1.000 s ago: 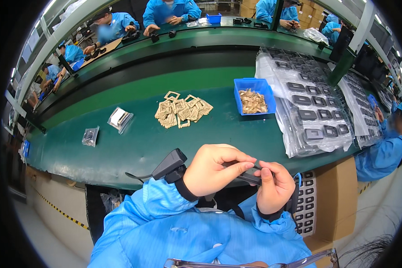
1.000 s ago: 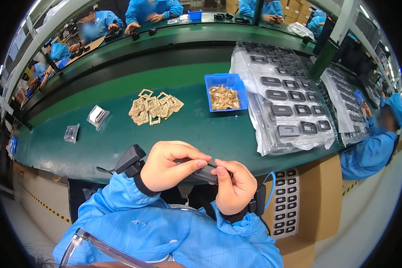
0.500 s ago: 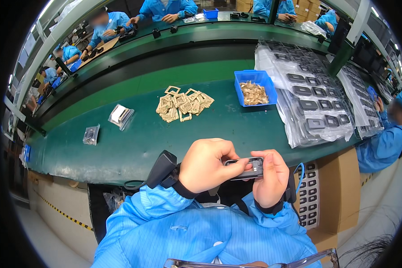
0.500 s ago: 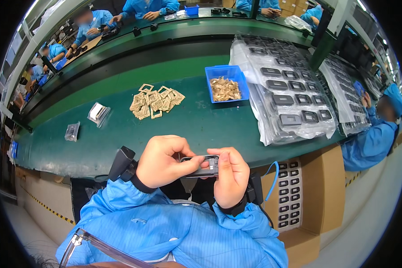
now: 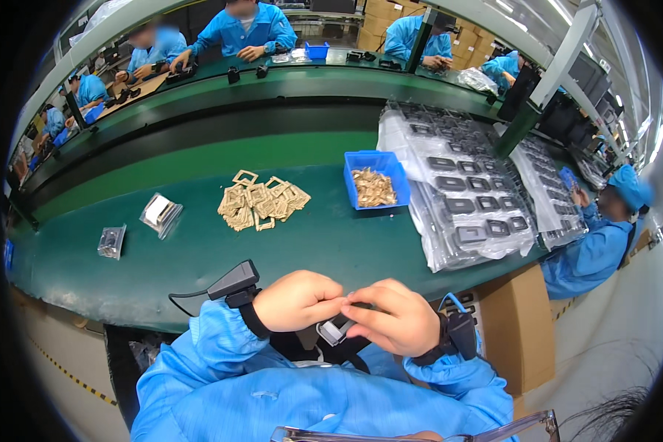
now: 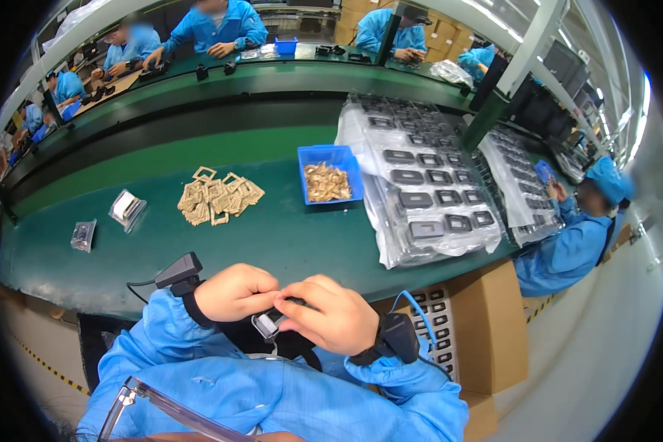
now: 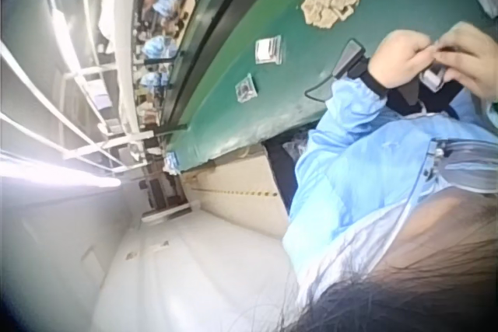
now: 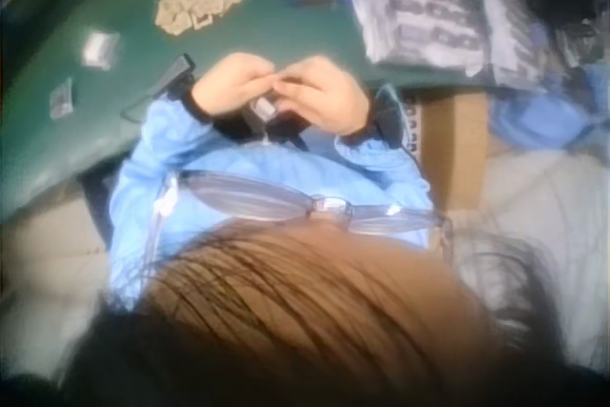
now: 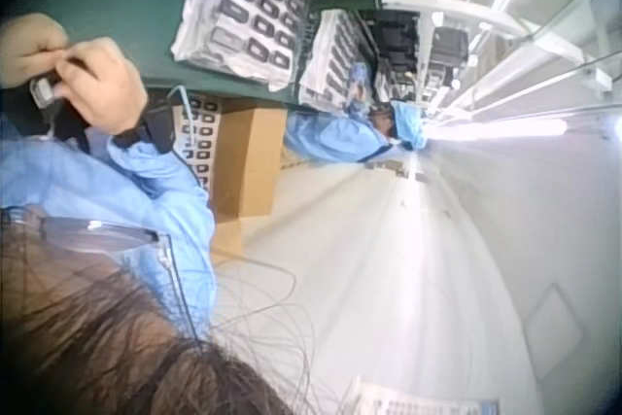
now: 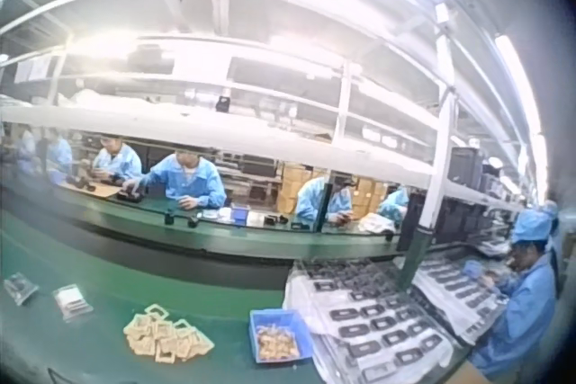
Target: The recorder is assembling small black plastic components with beige/metal inserts on a factory assembly line workbench.
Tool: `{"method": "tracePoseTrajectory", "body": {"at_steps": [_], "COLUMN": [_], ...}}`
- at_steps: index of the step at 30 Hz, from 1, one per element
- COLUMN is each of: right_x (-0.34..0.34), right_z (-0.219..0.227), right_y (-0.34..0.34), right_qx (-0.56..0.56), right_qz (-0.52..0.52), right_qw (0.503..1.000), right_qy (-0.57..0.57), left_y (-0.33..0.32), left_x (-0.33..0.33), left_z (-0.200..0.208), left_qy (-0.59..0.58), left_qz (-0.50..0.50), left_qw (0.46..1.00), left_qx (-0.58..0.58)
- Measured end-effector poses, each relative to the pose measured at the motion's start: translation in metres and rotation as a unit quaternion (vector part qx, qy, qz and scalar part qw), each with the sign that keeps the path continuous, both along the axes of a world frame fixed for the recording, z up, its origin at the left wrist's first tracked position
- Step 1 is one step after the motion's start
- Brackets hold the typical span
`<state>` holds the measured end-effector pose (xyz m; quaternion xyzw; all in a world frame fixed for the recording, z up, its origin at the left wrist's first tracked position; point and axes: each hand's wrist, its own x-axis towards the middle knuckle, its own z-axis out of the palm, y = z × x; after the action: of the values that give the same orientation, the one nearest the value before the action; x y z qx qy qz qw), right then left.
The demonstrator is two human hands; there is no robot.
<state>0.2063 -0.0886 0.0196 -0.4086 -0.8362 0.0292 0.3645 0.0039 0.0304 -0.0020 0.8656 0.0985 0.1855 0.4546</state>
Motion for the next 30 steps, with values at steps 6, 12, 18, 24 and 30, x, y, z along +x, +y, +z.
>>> {"method": "tracePoseTrajectory", "body": {"at_steps": [6, 12, 18, 24, 30], "right_x": [0.036, 0.210, 0.287, 0.262, 0.246], "right_z": [0.013, 0.027, -0.017, -0.011, -0.006], "right_y": [0.045, 0.189, 0.232, 0.208, 0.175], "right_qx": [0.016, 0.105, -0.031, 0.039, -0.009], "right_qz": [0.126, -0.330, -0.376, -0.334, -0.330], "right_qw": [0.979, 0.926, 0.870, 0.919, 0.899], "right_qy": [-0.161, -0.151, -0.318, -0.206, -0.287], "left_y": [0.013, 0.052, 0.049, 0.046, 0.066], "left_x": [-0.001, 0.009, 0.012, 0.005, -0.024], "left_z": [-0.025, -0.068, -0.071, -0.067, -0.054], "left_qy": [0.002, -0.052, -0.030, -0.081, 0.057], "left_qz": [-0.003, 0.133, 0.159, 0.227, 0.397], "left_qw": [0.975, 0.966, 0.984, 0.970, 0.902], "left_qx": [-0.220, -0.218, -0.071, -0.037, 0.162]}}
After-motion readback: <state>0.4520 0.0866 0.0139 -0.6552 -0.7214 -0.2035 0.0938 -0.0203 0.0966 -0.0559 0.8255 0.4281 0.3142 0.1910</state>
